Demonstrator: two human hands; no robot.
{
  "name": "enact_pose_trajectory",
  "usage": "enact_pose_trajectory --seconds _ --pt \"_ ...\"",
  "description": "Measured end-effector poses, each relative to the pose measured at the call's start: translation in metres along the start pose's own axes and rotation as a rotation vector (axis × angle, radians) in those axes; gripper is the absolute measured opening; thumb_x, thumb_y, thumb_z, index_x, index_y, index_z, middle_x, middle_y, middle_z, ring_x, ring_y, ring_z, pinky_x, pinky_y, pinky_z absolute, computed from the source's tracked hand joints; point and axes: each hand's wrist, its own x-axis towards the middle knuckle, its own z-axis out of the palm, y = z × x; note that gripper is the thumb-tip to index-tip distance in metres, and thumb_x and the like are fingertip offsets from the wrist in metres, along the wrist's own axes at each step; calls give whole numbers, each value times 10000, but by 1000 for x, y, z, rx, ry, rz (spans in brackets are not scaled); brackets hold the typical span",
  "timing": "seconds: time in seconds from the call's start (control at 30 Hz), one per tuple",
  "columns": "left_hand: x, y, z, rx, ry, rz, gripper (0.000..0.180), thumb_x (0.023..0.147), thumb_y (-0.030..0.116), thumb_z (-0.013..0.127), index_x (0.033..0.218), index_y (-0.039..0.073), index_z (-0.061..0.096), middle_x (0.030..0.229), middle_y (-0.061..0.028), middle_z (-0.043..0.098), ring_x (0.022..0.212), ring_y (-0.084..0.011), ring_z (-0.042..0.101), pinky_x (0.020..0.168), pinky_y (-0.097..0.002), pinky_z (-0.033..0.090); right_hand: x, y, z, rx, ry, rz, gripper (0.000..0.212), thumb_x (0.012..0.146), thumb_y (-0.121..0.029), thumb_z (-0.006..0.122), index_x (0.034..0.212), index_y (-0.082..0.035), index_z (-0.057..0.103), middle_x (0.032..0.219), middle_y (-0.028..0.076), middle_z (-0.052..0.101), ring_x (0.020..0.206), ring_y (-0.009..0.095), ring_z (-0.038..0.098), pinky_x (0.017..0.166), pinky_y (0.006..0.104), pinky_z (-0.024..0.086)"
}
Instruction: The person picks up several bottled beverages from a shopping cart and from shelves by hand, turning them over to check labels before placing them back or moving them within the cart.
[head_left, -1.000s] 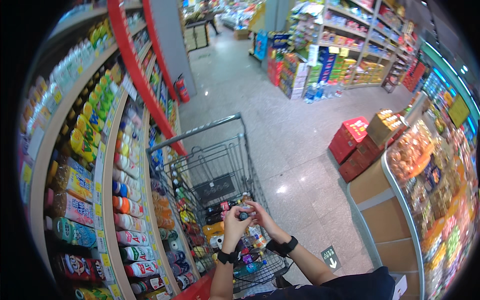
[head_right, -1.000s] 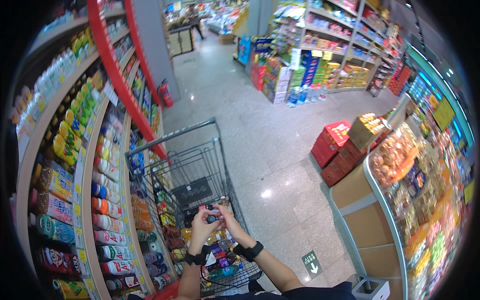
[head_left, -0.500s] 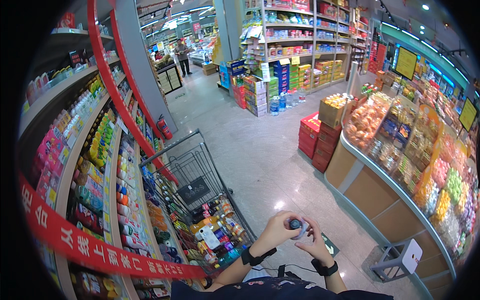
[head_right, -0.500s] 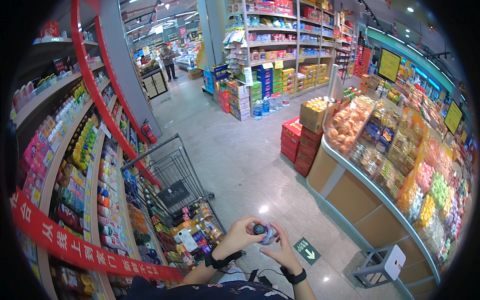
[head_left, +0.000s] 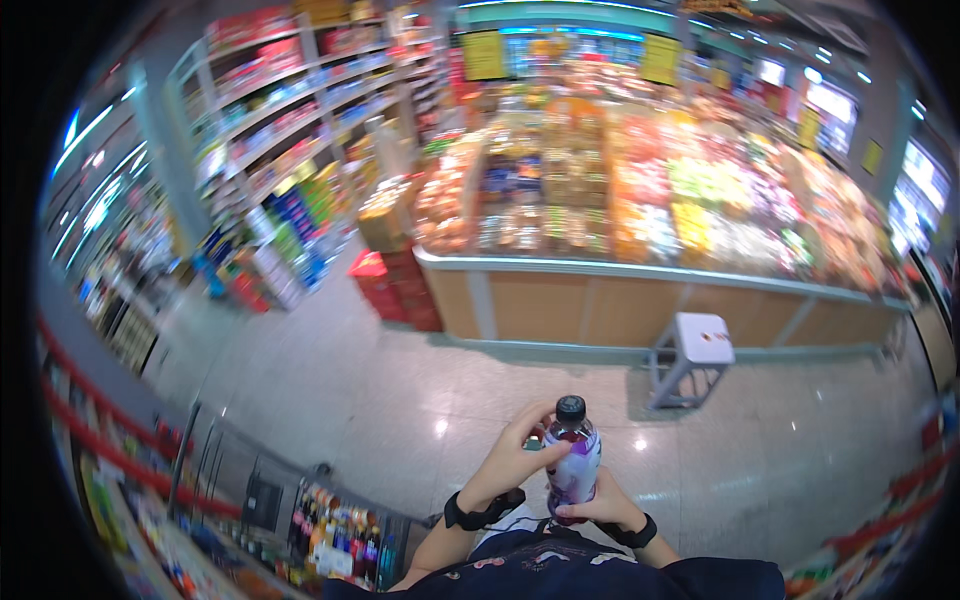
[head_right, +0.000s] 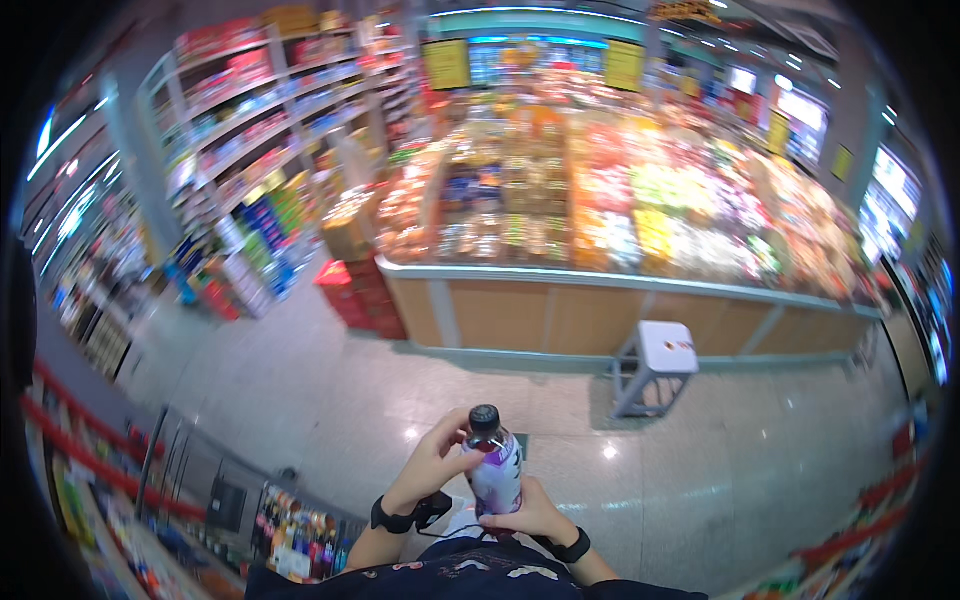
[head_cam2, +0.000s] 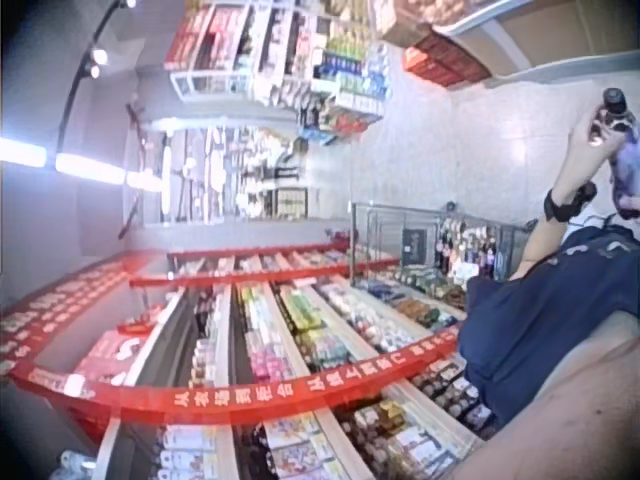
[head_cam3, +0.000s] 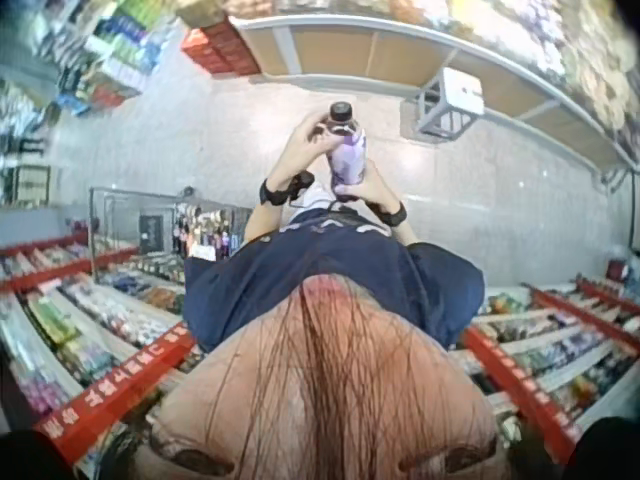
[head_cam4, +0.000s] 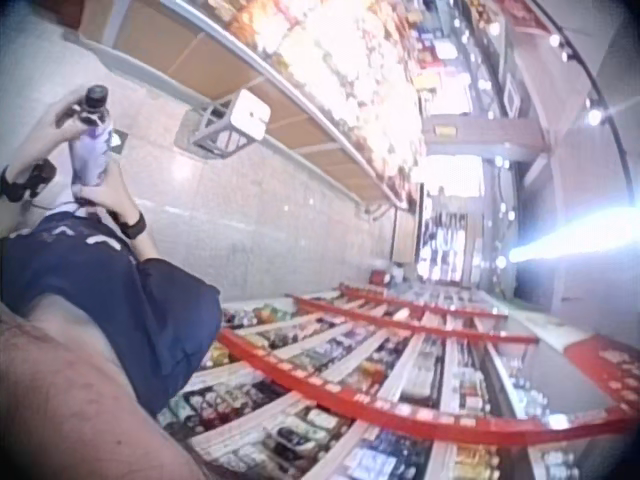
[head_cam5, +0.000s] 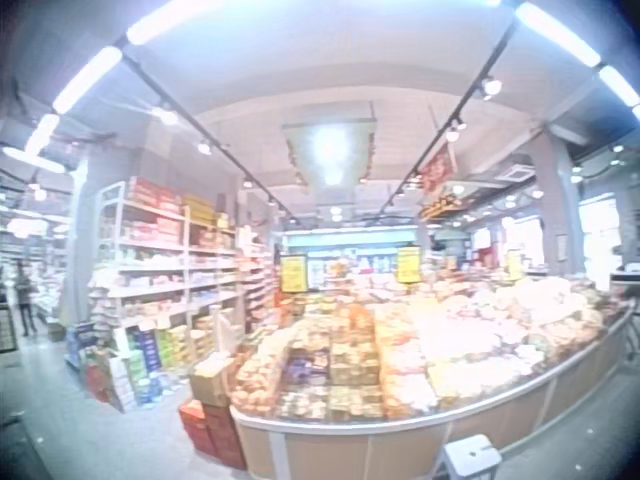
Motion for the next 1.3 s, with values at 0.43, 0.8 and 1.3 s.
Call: enact_pose_trajectory --seconds 0.43,0.8,1.3 --pt "184 -28 191 -413 -1090 -415 739 501 172 748 1111 -25 380 1049 -166 494 963 -235 496 831 -329 395 -66 -36 -174 935 121 -277 658 587 -278 633 1087 45 352 914 193 517 827 282 544 719 341 455" --pt "325 -30 359 -426 -1362 -193 788 568 177 719 1183 -14 267 1079 -124 449 1019 -204 425 883 -325 319 -102 -59 -302 439 879 -370 756 607 -336 669 1156 15 285 1005 159 476 833 236 544 718 329 459" --pt "390 -29 537 -1106 -1903 -931 822 620 367 677 1202 64 181 988 -226 435 905 -367 497 746 -432 446 -140 -94 -429 756 553 -546 962 568 -659 530 1146 69 282 966 288 466 840 288 532 700 303 450"
